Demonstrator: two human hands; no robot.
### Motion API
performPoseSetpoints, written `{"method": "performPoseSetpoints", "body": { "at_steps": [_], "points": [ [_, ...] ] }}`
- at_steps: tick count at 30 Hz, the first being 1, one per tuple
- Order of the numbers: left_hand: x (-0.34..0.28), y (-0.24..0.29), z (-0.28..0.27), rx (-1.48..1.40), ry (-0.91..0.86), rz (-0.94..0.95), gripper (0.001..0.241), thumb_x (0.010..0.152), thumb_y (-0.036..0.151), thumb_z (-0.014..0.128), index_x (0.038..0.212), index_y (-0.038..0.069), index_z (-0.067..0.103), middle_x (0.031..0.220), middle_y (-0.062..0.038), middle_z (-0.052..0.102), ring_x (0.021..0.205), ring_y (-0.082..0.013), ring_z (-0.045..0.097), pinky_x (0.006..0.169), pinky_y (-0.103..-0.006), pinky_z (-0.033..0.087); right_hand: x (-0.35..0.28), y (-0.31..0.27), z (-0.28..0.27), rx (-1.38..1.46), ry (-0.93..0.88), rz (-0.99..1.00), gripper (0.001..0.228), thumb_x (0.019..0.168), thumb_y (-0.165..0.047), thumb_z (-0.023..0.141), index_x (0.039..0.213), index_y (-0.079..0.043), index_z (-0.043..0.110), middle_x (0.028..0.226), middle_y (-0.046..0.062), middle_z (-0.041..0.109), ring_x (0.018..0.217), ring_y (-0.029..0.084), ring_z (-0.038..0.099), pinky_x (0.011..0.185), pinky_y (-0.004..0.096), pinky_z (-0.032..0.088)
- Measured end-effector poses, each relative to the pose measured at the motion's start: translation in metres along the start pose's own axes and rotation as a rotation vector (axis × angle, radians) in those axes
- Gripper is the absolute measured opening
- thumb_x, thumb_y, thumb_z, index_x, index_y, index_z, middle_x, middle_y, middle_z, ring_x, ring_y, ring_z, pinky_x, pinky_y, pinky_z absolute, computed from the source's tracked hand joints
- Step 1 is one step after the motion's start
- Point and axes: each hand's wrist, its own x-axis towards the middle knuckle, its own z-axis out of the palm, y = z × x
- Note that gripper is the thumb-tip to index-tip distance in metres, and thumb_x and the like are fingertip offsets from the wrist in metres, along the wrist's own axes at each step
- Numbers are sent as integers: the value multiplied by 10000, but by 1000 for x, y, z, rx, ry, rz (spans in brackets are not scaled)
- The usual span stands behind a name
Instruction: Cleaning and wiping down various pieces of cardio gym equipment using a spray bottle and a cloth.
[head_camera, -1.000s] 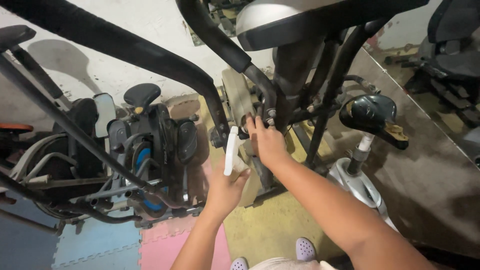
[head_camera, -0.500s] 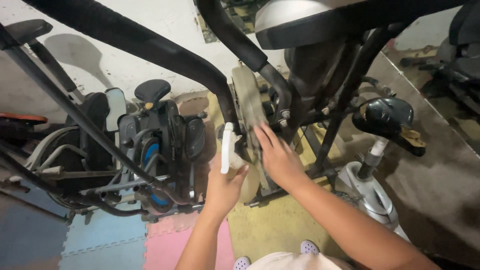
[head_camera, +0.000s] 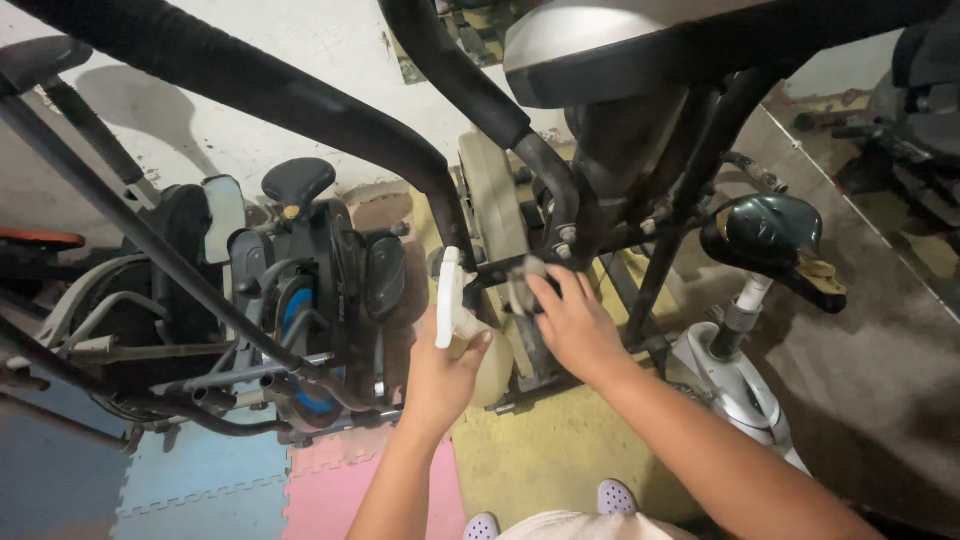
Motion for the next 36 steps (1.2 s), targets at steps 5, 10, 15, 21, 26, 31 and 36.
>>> {"method": "performPoseSetpoints", "body": {
  "at_steps": [5,10,15,21,26,31,36],
  "points": [
    [-6,5,-2,22,-20,-37,578,853,232,765,1346,14,558,1275,-291,665,1246,-502,593,996,-609,491,42,-27,21,33,43,-9,692,802,-102,733,1464,-127,534,1406,213,496,1191,416,570,933,463,560],
    [-12,3,-16,90,-3,-131,658,843,303,777,1421,110,530,1305,-201,676,1261,-414,620,997,-582,500,32,-43,68,56,56,113,540,876,-107,702,1404,-102,592,1444,271,489,1274,437,521,978,521,474],
    [-8,-19,-23,53,28,-35,463,845,254,779,1218,66,580,1212,-219,725,1213,-451,641,985,-550,519,11,-58,36,138,62,-49,337,999,-15,542,1331,-11,599,1490,213,542,1411,441,441,1077,511,423],
    [-13,-10,-29,119,-20,27,481,872,296,745,1227,22,571,1193,-315,688,1192,-522,619,953,-599,511,-8,-55,40,160,-35,-300,302,962,-209,596,1256,-196,663,1448,-3,586,1347,270,504,1064,395,463],
    [-6,-31,-37,113,65,62,463,838,257,785,1232,98,599,1142,-292,711,1150,-506,644,929,-580,537,35,-64,41,183,151,-293,297,1021,-279,550,1281,-280,693,1400,-20,621,1257,277,557,901,352,535],
    [-1,-29,-54,75,153,48,456,861,272,774,1238,92,591,1137,-271,717,1147,-495,654,943,-569,536,49,-80,66,162,132,-216,436,1052,-210,504,1468,-329,565,1449,-49,592,1267,220,532,942,335,497],
    [0,-34,-55,26,139,70,404,865,236,777,1196,76,607,1123,-280,719,1141,-501,656,926,-587,537,35,-71,56,12,94,-297,470,1007,-107,463,1452,-238,533,1537,41,524,1188,271,528,988,359,487]
  ]
}}
